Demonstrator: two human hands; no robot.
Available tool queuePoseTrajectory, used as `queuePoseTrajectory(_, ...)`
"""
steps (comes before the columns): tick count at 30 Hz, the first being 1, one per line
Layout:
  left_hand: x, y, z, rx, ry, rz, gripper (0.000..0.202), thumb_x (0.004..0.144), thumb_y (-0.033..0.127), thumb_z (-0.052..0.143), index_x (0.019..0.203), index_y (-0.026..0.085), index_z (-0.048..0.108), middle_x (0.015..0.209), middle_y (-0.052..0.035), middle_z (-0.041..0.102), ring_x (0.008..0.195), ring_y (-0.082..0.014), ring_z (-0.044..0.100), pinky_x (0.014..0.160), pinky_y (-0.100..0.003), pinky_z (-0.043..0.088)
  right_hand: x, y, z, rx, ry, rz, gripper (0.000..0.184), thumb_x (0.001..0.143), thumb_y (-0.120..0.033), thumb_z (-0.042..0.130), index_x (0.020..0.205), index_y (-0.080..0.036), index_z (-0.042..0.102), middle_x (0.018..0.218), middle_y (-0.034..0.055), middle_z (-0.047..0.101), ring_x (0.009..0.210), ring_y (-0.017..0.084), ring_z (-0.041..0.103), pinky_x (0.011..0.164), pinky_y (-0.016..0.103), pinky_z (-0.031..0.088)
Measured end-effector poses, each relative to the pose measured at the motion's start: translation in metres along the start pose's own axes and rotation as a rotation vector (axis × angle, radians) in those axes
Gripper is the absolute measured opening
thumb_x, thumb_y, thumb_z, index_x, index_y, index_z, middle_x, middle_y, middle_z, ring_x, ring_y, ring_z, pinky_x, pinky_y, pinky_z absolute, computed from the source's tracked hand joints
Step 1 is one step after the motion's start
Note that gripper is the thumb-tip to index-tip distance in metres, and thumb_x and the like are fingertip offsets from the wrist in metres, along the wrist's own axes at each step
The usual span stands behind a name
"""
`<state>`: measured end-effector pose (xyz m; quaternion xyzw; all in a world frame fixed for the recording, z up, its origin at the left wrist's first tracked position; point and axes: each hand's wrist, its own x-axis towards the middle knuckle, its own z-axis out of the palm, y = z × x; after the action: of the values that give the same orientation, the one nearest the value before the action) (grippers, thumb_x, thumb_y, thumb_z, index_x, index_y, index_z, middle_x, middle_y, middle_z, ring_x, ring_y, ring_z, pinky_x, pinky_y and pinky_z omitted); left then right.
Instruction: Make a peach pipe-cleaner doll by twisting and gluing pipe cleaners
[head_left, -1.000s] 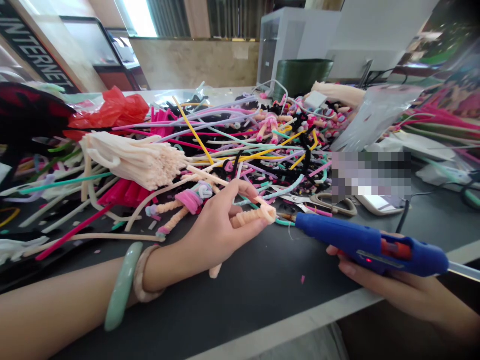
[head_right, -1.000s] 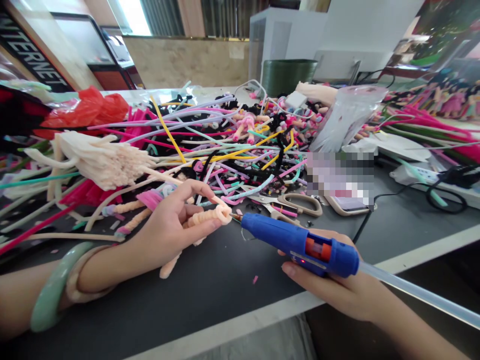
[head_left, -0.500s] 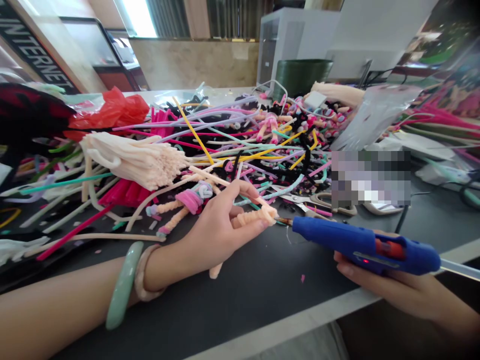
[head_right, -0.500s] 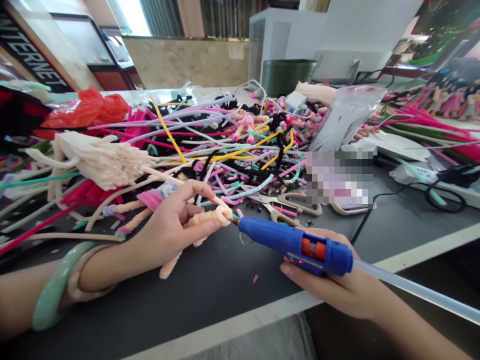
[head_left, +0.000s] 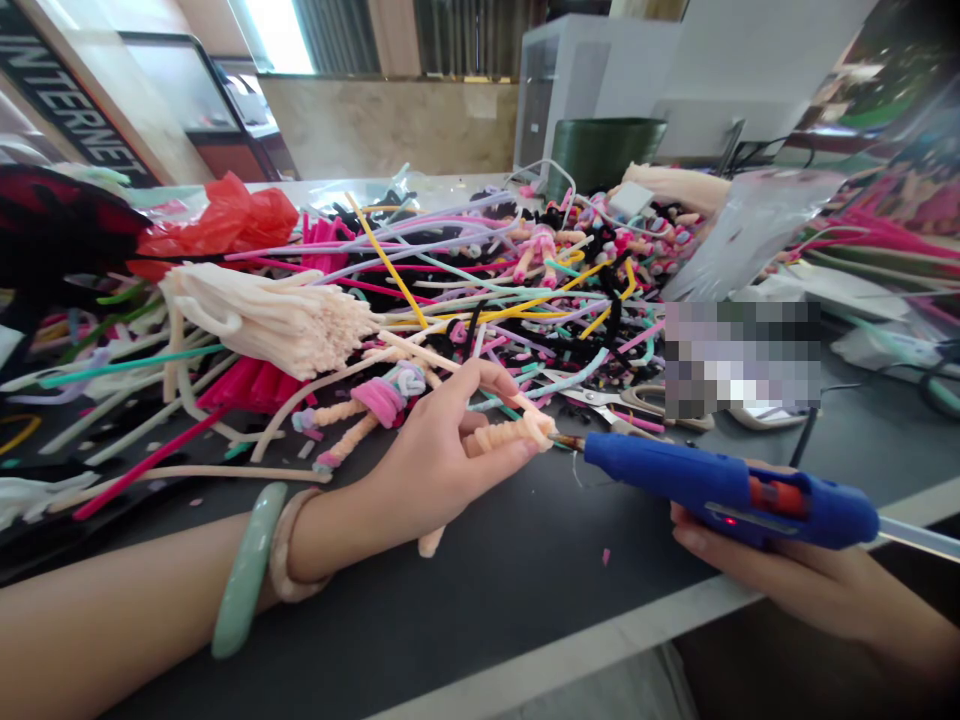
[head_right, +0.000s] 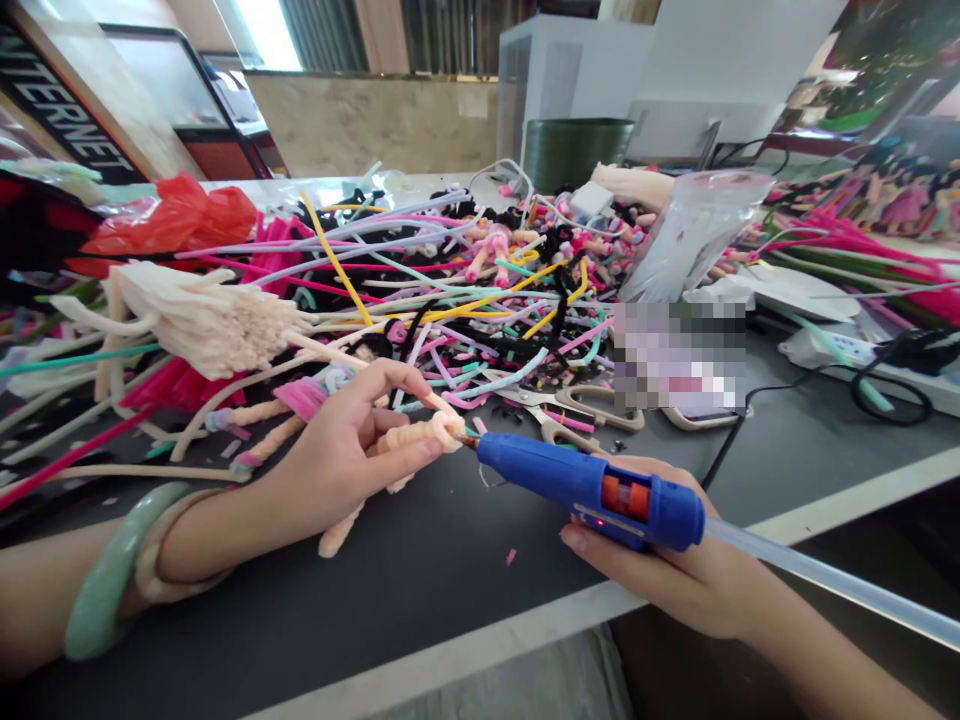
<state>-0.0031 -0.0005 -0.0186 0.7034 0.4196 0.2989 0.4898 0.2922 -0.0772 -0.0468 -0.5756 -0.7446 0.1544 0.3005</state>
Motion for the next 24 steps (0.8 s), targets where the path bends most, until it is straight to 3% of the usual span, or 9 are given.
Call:
queuePoseTrajectory(6,-0.001,0.002,0.000,-0.008,-0.006,-0.016,0.031,0.085,0.039,0.062,0.106,0.025,0.044,0.054,0.0075,0.051,0.046,-0.0095,0.050,0.038,-0.015,0.029,-0.001,0.001,-0.001,0.004,-0.038,-0.005,0.023,0.072,-0.050,0.070,0.074,-0.027,0.072,0.082,0.0045,0.074,0.093,0.030,0.071,0.084,0.037,0.060)
queuePoseTrajectory(13,-0.001,0.008,-0.001,-0.008,-0.002,0.007,0.029,0.086,0.035,0.063,0.103,0.023,0.043,0.059,0.0079,0.051,0.046,-0.0069,0.050,0.039,-0.014,0.032,-0.003,0.002,0.002,-0.015,-0.034,0.004,0.023,0.073,-0.049,0.071,0.076,-0.026,0.071,0.084,0.0048,0.074,0.096,0.030,0.070,0.091,0.041,0.057)
queuePoseTrajectory(18,-0.002,0.010,-0.001,-0.001,0.005,0.003,0.029,0.086,0.037,0.063,0.103,0.024,0.043,0.057,0.0085,0.049,0.044,-0.0057,0.045,0.037,-0.014,0.029,-0.002,-0.012,0.009,0.083,0.054,0.073,0.027,0.075,-0.053,0.067,0.075,-0.026,0.069,0.085,0.0040,0.074,0.089,0.027,0.071,0.086,0.037,0.059)
queuePoseTrajectory(24,-0.002,0.003,0.000,-0.050,0.014,-0.019,0.033,0.085,0.042,0.064,0.105,0.026,0.044,0.052,0.0086,0.047,0.042,-0.0082,0.047,0.036,-0.015,0.028,0.004,-0.016,0.002,0.068,0.016,0.048,0.026,0.069,-0.052,0.072,0.070,-0.027,0.070,0.077,0.0033,0.073,0.086,0.029,0.072,0.081,0.037,0.061)
